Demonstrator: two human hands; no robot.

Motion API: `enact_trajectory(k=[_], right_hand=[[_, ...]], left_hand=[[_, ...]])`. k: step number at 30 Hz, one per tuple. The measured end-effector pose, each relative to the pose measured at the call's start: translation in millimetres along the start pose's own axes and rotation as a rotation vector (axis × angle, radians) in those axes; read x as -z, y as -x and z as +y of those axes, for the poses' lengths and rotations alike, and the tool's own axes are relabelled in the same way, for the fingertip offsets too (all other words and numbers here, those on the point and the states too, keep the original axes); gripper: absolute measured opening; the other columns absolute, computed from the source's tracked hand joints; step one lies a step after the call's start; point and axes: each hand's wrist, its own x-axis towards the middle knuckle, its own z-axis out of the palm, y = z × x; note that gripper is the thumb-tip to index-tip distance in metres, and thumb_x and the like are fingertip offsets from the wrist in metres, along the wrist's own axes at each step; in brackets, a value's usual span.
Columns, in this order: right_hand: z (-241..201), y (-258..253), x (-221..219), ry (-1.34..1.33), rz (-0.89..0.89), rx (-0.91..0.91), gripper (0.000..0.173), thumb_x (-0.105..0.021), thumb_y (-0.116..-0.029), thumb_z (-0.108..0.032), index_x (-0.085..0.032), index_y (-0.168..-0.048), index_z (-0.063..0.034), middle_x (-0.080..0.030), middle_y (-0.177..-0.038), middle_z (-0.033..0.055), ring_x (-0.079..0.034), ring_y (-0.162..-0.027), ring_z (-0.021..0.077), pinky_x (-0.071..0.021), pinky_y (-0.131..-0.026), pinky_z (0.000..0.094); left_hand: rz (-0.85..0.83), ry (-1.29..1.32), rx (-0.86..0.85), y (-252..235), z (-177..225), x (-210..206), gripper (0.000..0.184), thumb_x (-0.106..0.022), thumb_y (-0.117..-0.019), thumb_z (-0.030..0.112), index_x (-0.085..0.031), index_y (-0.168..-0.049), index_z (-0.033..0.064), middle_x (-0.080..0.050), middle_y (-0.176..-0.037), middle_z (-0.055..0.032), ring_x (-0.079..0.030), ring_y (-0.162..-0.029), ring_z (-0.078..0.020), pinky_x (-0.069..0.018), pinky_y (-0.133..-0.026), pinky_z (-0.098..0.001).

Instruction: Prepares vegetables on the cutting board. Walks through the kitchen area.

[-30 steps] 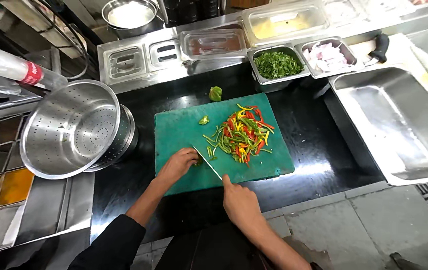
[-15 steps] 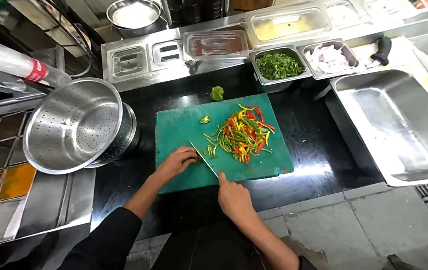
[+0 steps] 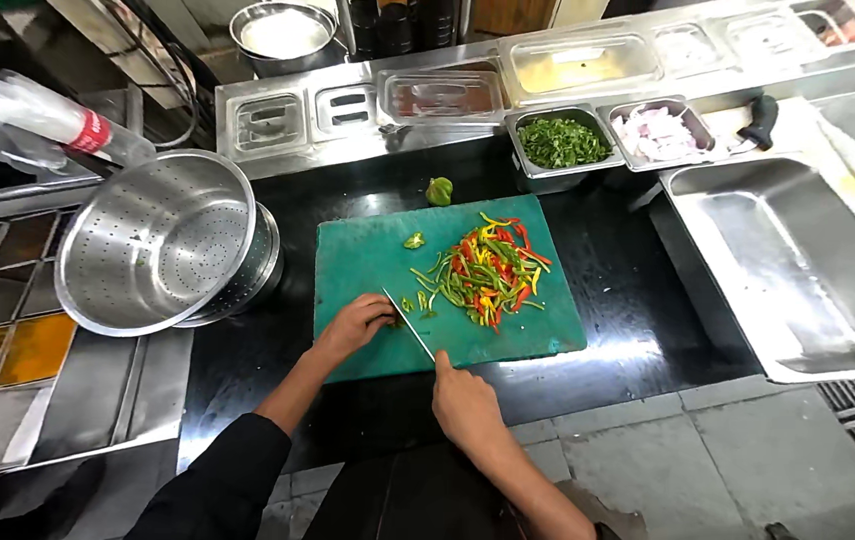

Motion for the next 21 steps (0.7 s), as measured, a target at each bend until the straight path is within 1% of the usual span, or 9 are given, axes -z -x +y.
enact_trajectory(k=[2, 5, 10, 13, 21], right_hand=[[-4, -9, -3, 0.007, 0.021, -0.003, 0.036, -0.035, -0.1090, -0.014, -0.045, -0.144, -0.0105, -0.069, -0.115, 0.0193, -0.069, -0.111, 0.0372, -0.0541, -0.089, 0.0521], [-5, -9, 0, 0.012, 0.041, 0.027, 0.035, -0.037, -0.1083, -0.014, -0.045, -0.142, -0.0095, -0.069, -0.113, 0.0196, -0.069, -0.110, 0.0376, -0.0544, -0.087, 0.0524], [3, 4, 10, 0.003, 0.030, 0.030, 0.035, -0.035, -0.1100, -0.019, -0.046, -0.142, -0.0102, -0.069, -0.113, 0.0194, -0.068, -0.110, 0.0379, -0.0539, -0.088, 0.0536], [4, 3, 10, 0.012, 0.026, 0.026, 0.035, -0.035, -0.1098, -0.019, -0.046, -0.142, -0.0105, -0.069, -0.112, 0.0196, -0.068, -0.110, 0.0381, -0.0539, -0.088, 0.0534], [1, 7, 13, 0.051, 0.001, 0.007, 0.034, -0.035, -0.1097, -0.018, -0.046, -0.141, -0.0106, -0.070, -0.112, 0.0189, -0.069, -0.110, 0.0373, -0.0544, -0.087, 0.0523]], left_hand=[[0.009, -0.001, 0.011, -1, -2, 1, 0.009, -0.073, -0.0912, 0.003, -0.077, -0.099, 0.0011, -0.072, -0.109, -0.0133, -0.070, -0.108, -0.0232, -0.0559, -0.099, -0.0354], [-0.020, 0.007, 0.040, -4, -1, 7, 0.009, -0.072, -0.0916, 0.001, -0.076, -0.100, 0.0001, -0.072, -0.110, -0.0148, -0.070, -0.108, -0.0250, -0.0562, -0.099, -0.0392], [-0.007, 0.020, 0.038, -6, -1, 6, 0.008, -0.073, -0.0915, 0.002, -0.075, -0.099, 0.0006, -0.072, -0.107, -0.0133, -0.070, -0.106, -0.0233, -0.0563, -0.098, -0.0374], [-0.009, 0.027, 0.039, -5, -2, 5, 0.008, -0.073, -0.0920, 0.004, -0.075, -0.099, 0.0021, -0.072, -0.108, -0.0116, -0.070, -0.106, -0.0203, -0.0564, -0.098, -0.0350], [-0.050, 0.018, 0.052, -8, 2, 9, 0.008, -0.073, -0.0911, 0.001, -0.075, -0.099, 0.0002, -0.071, -0.110, -0.0134, -0.070, -0.105, -0.0221, -0.0566, -0.097, -0.0360]])
